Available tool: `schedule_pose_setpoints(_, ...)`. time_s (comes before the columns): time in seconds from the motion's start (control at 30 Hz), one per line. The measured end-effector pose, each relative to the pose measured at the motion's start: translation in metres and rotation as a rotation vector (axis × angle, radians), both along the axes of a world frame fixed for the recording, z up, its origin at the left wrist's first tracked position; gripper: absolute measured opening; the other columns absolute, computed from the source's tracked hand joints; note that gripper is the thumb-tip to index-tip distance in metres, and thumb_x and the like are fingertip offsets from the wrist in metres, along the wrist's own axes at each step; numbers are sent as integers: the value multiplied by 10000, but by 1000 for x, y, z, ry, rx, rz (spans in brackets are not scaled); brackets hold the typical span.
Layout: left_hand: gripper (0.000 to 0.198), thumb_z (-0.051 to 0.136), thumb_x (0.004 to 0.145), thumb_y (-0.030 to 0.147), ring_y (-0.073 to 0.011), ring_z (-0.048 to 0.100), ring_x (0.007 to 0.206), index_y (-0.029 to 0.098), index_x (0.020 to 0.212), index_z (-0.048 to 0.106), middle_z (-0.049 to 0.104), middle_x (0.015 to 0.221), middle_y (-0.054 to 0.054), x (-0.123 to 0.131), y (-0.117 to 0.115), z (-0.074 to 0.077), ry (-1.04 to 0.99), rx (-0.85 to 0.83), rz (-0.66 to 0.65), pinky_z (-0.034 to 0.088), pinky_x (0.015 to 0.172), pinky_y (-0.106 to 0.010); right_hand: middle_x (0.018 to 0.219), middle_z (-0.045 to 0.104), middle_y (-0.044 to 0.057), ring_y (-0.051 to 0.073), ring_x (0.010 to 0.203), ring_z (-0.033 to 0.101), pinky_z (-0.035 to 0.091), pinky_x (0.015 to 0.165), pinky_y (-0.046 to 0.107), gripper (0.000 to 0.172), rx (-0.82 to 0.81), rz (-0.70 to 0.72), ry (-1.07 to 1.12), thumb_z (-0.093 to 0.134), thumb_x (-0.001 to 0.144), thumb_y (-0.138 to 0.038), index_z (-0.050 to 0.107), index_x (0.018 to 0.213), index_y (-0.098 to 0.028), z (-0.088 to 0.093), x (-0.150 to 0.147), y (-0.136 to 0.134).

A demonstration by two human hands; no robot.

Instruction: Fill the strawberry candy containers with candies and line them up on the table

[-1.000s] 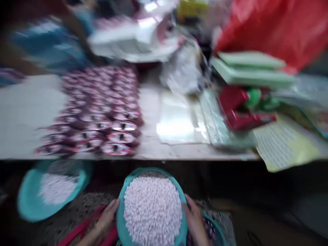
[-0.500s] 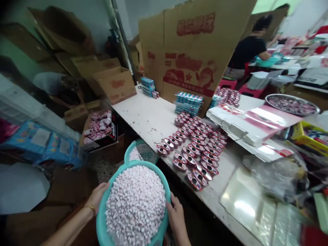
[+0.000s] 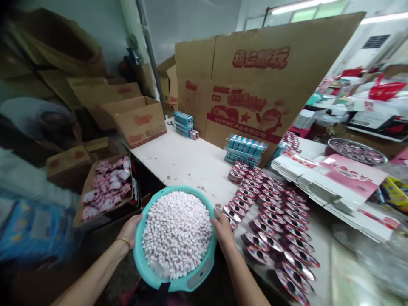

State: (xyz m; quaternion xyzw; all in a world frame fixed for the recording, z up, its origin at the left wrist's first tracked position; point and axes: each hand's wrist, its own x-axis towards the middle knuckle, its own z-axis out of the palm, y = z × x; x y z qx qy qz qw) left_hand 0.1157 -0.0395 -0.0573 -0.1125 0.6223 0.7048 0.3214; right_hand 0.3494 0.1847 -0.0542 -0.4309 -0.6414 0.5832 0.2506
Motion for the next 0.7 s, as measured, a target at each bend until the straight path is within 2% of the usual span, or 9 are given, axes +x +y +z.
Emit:
schedule_pose_setpoints(0.17,129,601,674,201,-110,497,403,143,644,489,529,475,24,-115,116,-1,15,31,-109,415,444,-234,1199,539,110,263,1141,456,344,967,383,520,-11,-200,-106,525,591,-289,597,1069,-96,4,-105,76)
schedule_pose_setpoints(0.27,75,560,716,194,-126,542,457,128,723,525,578,553,-11,-156,166,-9,8,9,-165,454,497,-263,1222,521,107,239,1146,452,332,976,365,514,-16,-253,-141,500,629,-244,564,1114,-88,10,-147,114)
schedule_pose_setpoints(0.33,89,546,732,203,-131,566,500,120,762,541,601,610,-30,-172,185,-20,-2,-18,-200,476,551,-281,1240,511,83,214,1154,443,321,983,344,518,-27,-269,-158,505,648,-223,536,1153,-110,12,-154,118)
schedule_pose_setpoints(0.4,114,542,738,217,-133,577,532,111,780,552,608,641,-38,-181,195,-30,16,-51,-204,490,601,-298,1254,500,66,202,1166,426,307,990,338,518,77,-264,-189,518,680,-241,505,1188,-142,10,-144,95)
schedule_pose_setpoints(0.5,138,530,753,230,-141,587,576,105,805,560,601,648,-32,-187,205,-37,70,-115,-165,502,651,-330,1133,573,68,199,1083,484,339,949,337,364,340,-150,-307,457,777,-312,557,1104,-188,-7,-101,16)
schedule_pose_setpoints(0.57,151,530,759,233,-150,590,599,96,815,563,589,634,-28,-188,213,-36,100,-198,-137,506,670,-349,952,625,67,184,925,558,400,854,296,293,299,-38,-454,391,824,-343,619,939,-198,-32,-65,-41)
schedule_pose_setpoints(0.6,158,537,758,232,-154,592,611,89,819,564,584,630,-29,-188,218,-34,117,-247,-125,507,679,-356,937,620,81,189,902,563,411,826,290,314,248,-47,-565,380,829,-356,614,942,-180,-49,-47,-63)
schedule_pose_setpoints(0.63,165,544,757,231,-157,593,621,81,822,565,582,631,-31,-188,222,-32,137,-290,-116,507,689,-360,986,601,111,209,929,552,411,822,299,346,212,-64,-689,396,819,-370,590,997,-146,-68,-31,-78)
schedule_pose_setpoints(0.7,178,547,763,233,-157,594,642,70,832,564,587,655,-40,-188,230,-29,178,-327,-111,505,714,-366,1101,545,170,253,1002,517,401,829,328,461,148,-69,-926,438,796,-386,506,1136,-82,-104,-11,-85)
